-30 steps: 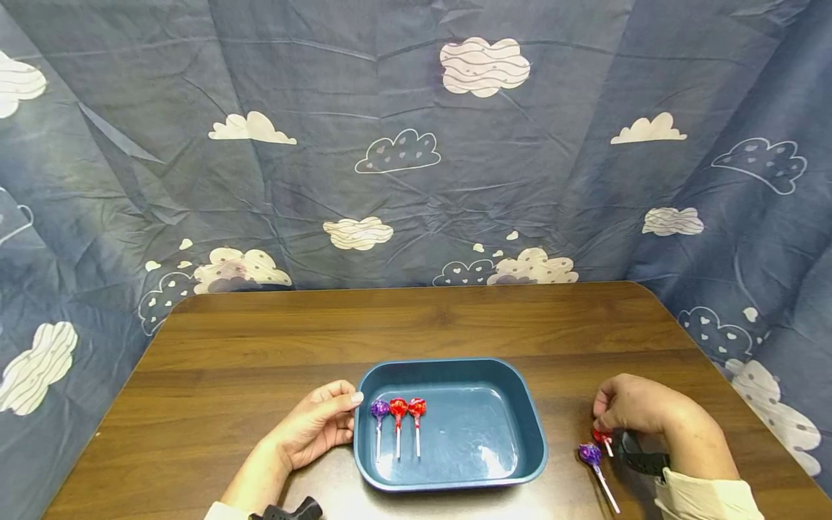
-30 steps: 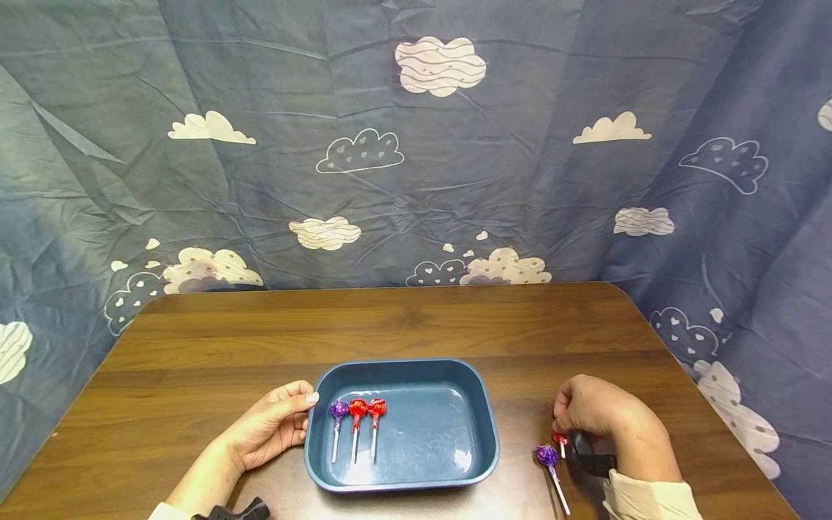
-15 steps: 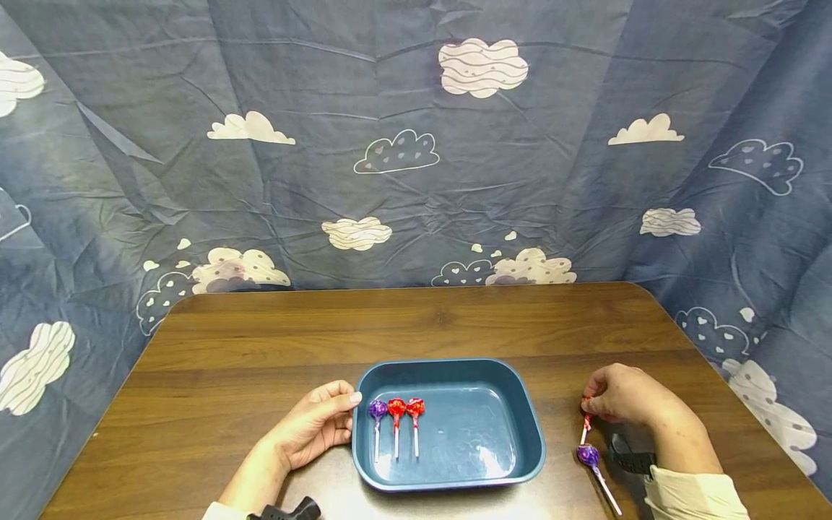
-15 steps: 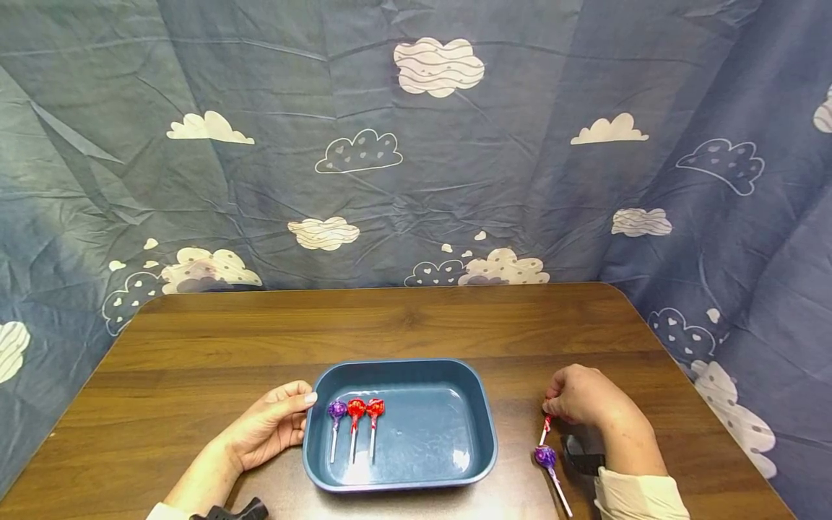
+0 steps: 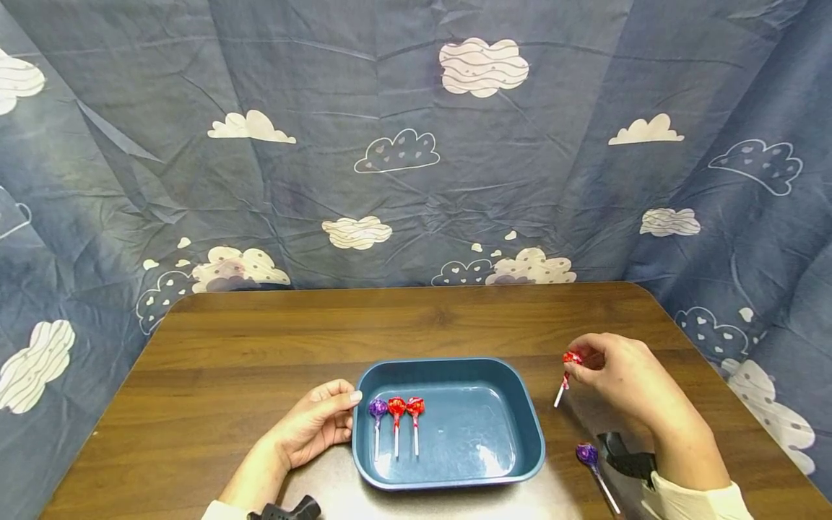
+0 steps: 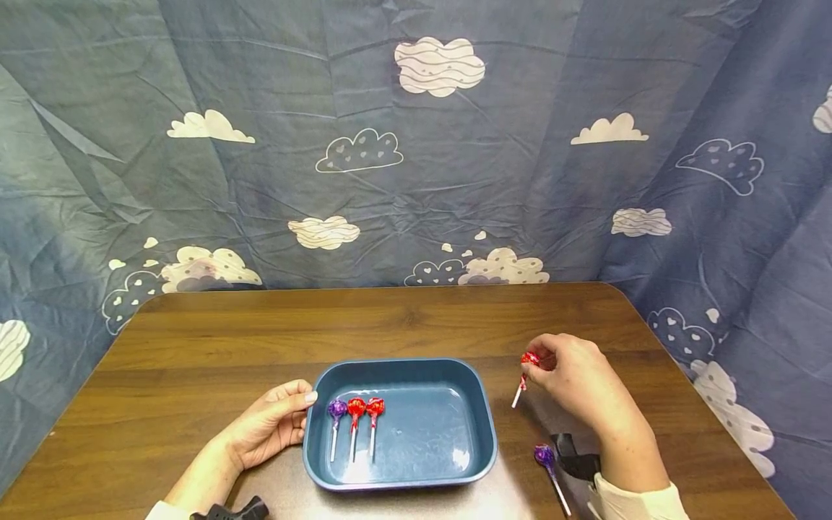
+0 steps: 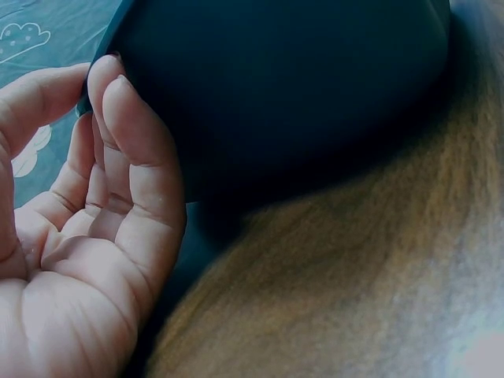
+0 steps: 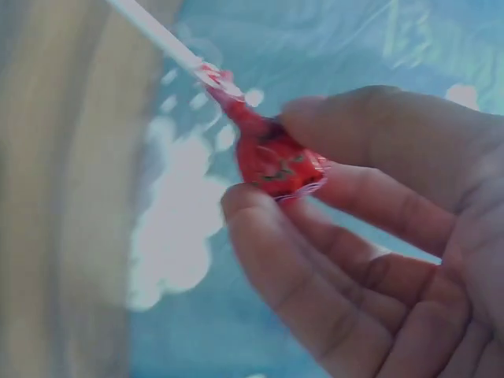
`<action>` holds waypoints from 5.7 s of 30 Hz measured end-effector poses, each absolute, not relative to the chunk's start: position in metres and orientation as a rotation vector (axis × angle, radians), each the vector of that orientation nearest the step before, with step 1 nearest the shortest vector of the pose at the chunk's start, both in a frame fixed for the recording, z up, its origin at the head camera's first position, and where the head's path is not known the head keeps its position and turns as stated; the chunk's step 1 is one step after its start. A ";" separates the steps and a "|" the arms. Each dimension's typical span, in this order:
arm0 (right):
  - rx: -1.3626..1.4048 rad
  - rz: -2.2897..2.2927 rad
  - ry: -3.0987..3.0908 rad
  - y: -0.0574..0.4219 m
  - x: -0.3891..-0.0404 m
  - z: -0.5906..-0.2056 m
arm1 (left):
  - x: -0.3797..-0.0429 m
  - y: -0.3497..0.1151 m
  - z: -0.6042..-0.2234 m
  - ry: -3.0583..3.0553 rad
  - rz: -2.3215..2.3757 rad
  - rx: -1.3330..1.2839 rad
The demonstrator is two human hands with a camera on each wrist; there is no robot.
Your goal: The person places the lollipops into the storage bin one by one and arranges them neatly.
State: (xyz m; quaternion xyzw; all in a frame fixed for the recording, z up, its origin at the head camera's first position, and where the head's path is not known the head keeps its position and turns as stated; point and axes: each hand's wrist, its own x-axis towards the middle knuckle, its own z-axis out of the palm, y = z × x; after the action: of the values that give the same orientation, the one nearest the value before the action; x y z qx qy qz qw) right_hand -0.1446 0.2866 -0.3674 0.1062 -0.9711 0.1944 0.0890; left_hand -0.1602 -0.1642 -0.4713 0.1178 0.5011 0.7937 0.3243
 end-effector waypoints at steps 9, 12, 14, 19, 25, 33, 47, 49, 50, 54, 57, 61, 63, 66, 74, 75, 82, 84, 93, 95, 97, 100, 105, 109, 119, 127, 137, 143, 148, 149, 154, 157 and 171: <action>0.725 1.037 -2.580 0.215 -0.134 -0.341 | -0.163 -0.166 -0.471 1.308 2.095 0.317; 0.780 1.069 -2.597 0.198 -0.138 -0.339 | -0.164 -0.166 -0.472 1.300 2.095 0.314; 0.779 1.058 -2.628 0.188 -0.142 -0.339 | -0.164 -0.166 -0.472 1.300 2.095 0.310; 0.785 1.025 -2.675 0.170 -0.148 -0.344 | -0.164 -0.167 -0.471 1.300 2.094 0.294; 0.828 0.998 -2.760 0.157 -0.152 -0.353 | -0.165 -0.165 -0.471 1.308 2.093 0.284; 0.965 0.797 -2.963 0.143 -0.164 -0.359 | -0.165 -0.163 -0.471 1.330 2.090 0.256; 1.008 0.450 -3.189 0.113 -0.186 -0.383 | -0.163 -0.165 -0.472 1.331 2.096 0.241; 1.009 0.439 -3.195 0.112 -0.186 -0.384 | -0.163 -0.165 -0.471 1.334 2.096 0.237; 1.009 0.430 -3.196 0.112 -0.186 -0.384 | -0.163 -0.165 -0.470 1.335 2.097 0.234; 1.034 0.408 -3.200 0.109 -0.186 -0.385 | -0.163 -0.165 -0.470 1.333 2.100 0.229; 1.056 0.403 -3.204 0.108 -0.186 -0.386 | -0.163 -0.165 -0.470 1.330 2.097 0.226; 1.069 0.412 -3.207 0.108 -0.185 -0.388 | -0.163 -0.165 -0.470 1.333 2.095 0.225; 1.076 0.411 -3.203 0.107 -0.186 -0.388 | -0.162 -0.165 -0.471 1.336 2.096 0.226; 1.070 0.412 -3.210 0.106 -0.187 -0.388 | -0.162 -0.164 -0.470 1.337 2.098 0.223; 1.038 0.373 -3.234 0.105 -0.188 -0.390 | -0.162 -0.164 -0.470 1.338 2.094 0.226; 1.034 0.370 -3.234 0.105 -0.188 -0.390 | -0.162 -0.164 -0.470 1.340 2.093 0.226; 1.015 0.374 -3.237 0.105 -0.186 -0.388 | -0.162 -0.164 -0.470 1.342 2.093 0.211; 1.007 0.374 -3.240 0.106 -0.186 -0.387 | -0.162 -0.164 -0.470 1.342 2.095 0.212; 1.061 0.356 -3.226 0.104 -0.185 -0.388 | -0.161 -0.164 -0.471 1.327 2.098 0.213; 1.066 0.359 -3.230 0.104 -0.186 -0.388 | -0.162 -0.164 -0.471 1.325 2.098 0.214; 1.069 0.360 -3.227 0.104 -0.186 -0.388 | -0.162 -0.164 -0.471 1.324 2.099 0.213; 1.084 0.355 -3.218 0.104 -0.187 -0.389 | -0.162 -0.164 -0.471 1.322 2.100 0.216; 1.125 0.351 -3.197 0.105 -0.187 -0.388 | -0.161 -0.164 -0.471 1.320 2.096 0.217; 1.122 0.344 -3.193 0.105 -0.187 -0.388 | -0.161 -0.164 -0.471 1.324 2.095 0.214; 1.077 0.349 -3.207 0.108 -0.187 -0.384 | -0.162 -0.163 -0.471 1.324 2.093 0.215; 1.039 0.372 -3.216 0.114 -0.186 -0.374 | -0.162 -0.164 -0.470 1.330 2.094 0.206; 0.987 0.502 -2.990 0.138 -0.167 -0.350 | -0.162 -0.164 -0.471 1.321 2.093 0.222; 0.931 0.522 -2.815 0.160 -0.144 -0.336 | -0.162 -0.164 -0.472 1.328 2.091 0.228; 0.886 0.507 -2.715 0.174 -0.126 -0.335 | -0.162 -0.163 -0.473 1.337 2.084 0.233; 0.872 0.516 -2.711 0.178 -0.123 -0.335 | -0.162 -0.163 -0.473 1.337 2.084 0.233; 0.714 0.597 -2.784 0.204 -0.115 -0.337 | -0.162 -0.163 -0.473 1.334 2.082 0.247; 0.585 0.590 -2.836 0.223 -0.114 -0.340 | -0.162 -0.163 -0.472 1.332 2.082 0.256; 0.348 0.575 -3.314 0.279 -0.146 -0.390 | -0.161 -0.171 -0.471 1.334 2.089 0.278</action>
State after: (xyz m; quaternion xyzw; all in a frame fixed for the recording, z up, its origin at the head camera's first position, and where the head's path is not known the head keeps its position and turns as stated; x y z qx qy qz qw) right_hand -0.1457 0.2787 -0.3903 0.1021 -0.9730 0.1687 -0.1196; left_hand -0.1612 -0.1714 -0.4711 0.1058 0.5070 0.7941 0.3181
